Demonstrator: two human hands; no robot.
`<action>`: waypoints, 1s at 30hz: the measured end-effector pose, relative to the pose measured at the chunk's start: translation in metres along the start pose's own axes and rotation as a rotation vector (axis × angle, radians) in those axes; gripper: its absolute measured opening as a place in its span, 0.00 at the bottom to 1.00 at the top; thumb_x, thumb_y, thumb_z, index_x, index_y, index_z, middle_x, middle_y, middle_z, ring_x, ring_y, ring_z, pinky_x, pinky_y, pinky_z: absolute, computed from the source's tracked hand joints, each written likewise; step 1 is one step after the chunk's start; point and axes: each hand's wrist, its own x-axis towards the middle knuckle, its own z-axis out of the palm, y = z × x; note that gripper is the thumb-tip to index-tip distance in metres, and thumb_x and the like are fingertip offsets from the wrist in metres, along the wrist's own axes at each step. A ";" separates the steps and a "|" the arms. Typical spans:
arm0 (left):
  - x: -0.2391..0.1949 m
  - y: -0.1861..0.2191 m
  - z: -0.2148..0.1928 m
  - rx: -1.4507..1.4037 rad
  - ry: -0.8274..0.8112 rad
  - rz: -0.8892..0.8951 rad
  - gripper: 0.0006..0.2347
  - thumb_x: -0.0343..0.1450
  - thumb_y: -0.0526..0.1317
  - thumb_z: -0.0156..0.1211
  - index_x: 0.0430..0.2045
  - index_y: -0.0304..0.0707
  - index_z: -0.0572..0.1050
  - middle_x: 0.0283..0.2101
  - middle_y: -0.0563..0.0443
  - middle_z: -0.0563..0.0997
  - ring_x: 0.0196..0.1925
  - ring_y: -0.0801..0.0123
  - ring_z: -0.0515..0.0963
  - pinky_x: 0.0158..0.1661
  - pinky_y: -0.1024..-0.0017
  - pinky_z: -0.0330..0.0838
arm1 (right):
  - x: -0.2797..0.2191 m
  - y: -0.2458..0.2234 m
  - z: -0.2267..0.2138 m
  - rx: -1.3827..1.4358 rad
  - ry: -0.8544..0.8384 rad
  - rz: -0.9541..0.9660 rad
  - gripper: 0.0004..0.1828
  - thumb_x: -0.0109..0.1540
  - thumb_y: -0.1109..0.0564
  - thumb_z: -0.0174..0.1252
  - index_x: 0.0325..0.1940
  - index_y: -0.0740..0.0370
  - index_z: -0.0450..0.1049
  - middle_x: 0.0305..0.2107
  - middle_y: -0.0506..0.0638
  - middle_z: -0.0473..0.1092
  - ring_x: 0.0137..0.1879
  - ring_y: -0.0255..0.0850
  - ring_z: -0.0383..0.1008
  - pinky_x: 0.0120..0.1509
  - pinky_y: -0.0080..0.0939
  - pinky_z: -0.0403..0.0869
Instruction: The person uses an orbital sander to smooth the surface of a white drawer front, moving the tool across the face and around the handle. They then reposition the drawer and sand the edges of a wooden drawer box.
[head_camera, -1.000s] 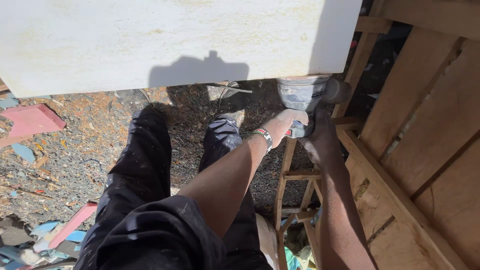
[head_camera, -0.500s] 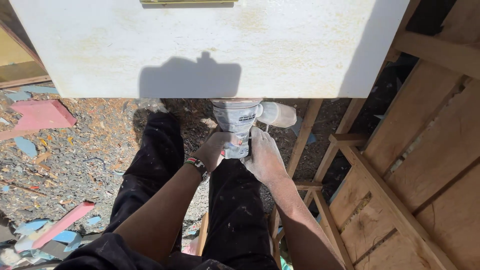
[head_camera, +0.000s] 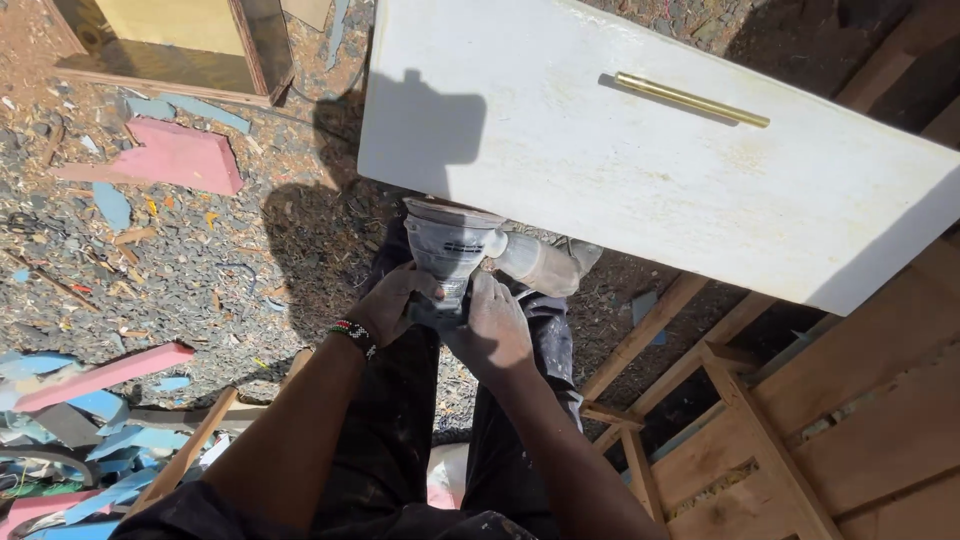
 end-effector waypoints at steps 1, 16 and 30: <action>0.017 -0.006 -0.033 -0.017 0.001 0.007 0.17 0.62 0.32 0.71 0.46 0.30 0.85 0.47 0.36 0.88 0.45 0.42 0.90 0.41 0.49 0.97 | 0.012 -0.022 0.006 -0.011 -0.011 -0.009 0.41 0.59 0.46 0.77 0.70 0.62 0.68 0.49 0.69 0.77 0.60 0.75 0.80 0.64 0.73 0.80; -0.051 0.052 -0.067 -0.132 0.045 -0.048 0.18 0.66 0.33 0.76 0.51 0.34 0.88 0.50 0.32 0.93 0.50 0.41 0.94 0.52 0.48 0.93 | 0.021 -0.121 0.032 -0.151 0.177 -0.128 0.44 0.57 0.44 0.81 0.69 0.72 0.74 0.44 0.71 0.81 0.52 0.71 0.86 0.57 0.70 0.87; -0.092 0.049 0.174 0.040 0.006 -0.263 0.31 0.68 0.49 0.81 0.65 0.32 0.82 0.53 0.41 0.86 0.53 0.54 0.88 0.48 0.44 0.85 | -0.080 -0.060 -0.131 0.086 0.258 0.054 0.61 0.62 0.39 0.85 0.86 0.74 0.62 0.61 0.79 0.77 0.67 0.83 0.79 0.74 0.81 0.76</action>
